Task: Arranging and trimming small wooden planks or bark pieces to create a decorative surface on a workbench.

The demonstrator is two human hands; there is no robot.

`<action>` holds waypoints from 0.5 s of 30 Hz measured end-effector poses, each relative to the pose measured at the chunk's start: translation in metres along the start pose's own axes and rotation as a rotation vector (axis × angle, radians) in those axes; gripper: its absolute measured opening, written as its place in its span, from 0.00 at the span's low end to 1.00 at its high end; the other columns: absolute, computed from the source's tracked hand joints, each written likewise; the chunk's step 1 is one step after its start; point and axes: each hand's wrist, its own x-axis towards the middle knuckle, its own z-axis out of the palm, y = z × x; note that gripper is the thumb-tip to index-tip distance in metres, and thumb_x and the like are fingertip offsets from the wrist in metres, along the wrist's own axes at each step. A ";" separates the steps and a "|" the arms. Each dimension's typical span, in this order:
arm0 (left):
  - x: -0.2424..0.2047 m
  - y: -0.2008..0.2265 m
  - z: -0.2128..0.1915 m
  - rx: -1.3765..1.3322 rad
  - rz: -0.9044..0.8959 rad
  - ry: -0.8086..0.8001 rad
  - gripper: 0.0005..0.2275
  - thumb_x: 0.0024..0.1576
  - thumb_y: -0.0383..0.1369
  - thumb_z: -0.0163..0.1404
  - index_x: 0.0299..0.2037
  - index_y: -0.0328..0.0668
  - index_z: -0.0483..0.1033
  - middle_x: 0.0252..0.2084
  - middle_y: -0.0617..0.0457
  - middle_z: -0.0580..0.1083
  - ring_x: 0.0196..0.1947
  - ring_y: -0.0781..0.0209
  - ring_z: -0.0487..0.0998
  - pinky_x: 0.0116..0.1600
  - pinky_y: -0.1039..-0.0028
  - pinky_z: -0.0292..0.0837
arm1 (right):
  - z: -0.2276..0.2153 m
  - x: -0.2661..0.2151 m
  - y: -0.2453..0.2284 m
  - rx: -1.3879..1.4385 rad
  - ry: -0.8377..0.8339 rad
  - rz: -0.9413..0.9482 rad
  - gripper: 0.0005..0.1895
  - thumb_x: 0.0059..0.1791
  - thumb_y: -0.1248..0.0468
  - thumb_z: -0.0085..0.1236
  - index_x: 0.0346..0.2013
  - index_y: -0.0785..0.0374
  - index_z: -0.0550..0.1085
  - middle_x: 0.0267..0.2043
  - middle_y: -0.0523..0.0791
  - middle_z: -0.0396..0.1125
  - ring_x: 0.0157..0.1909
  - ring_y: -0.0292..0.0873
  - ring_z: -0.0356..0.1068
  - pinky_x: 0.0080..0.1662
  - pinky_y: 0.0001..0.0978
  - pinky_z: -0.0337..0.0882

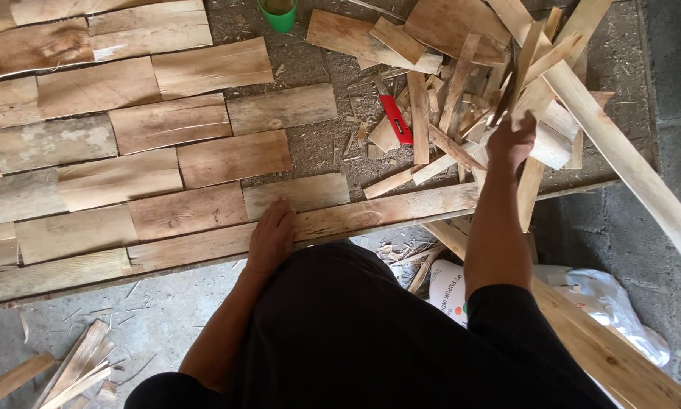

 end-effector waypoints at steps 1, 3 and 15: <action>0.000 0.000 -0.001 0.000 -0.001 0.001 0.16 0.55 0.29 0.56 0.53 0.34 0.73 0.67 0.40 0.66 0.70 0.35 0.64 0.71 0.53 0.63 | -0.022 0.002 -0.034 0.001 0.000 -0.001 0.17 0.51 0.64 0.63 0.52 0.69 0.77 0.42 0.51 0.76 0.40 0.40 0.75 0.34 0.33 0.76; 0.001 0.000 -0.001 -0.004 -0.006 0.003 0.17 0.55 0.28 0.56 0.53 0.33 0.73 0.66 0.39 0.66 0.69 0.35 0.64 0.70 0.53 0.63 | -0.068 0.005 -0.101 -0.088 -0.138 -0.023 0.17 0.48 0.62 0.61 0.51 0.61 0.76 0.46 0.53 0.72 0.34 0.37 0.70 0.28 0.22 0.73; 0.005 -0.002 0.003 0.003 -0.012 -0.048 0.18 0.54 0.28 0.56 0.55 0.34 0.73 0.65 0.39 0.66 0.70 0.37 0.64 0.68 0.53 0.63 | -0.067 -0.054 -0.125 -0.292 -0.837 -0.168 0.23 0.48 0.54 0.69 0.56 0.56 0.77 0.52 0.48 0.72 0.47 0.47 0.69 0.47 0.41 0.73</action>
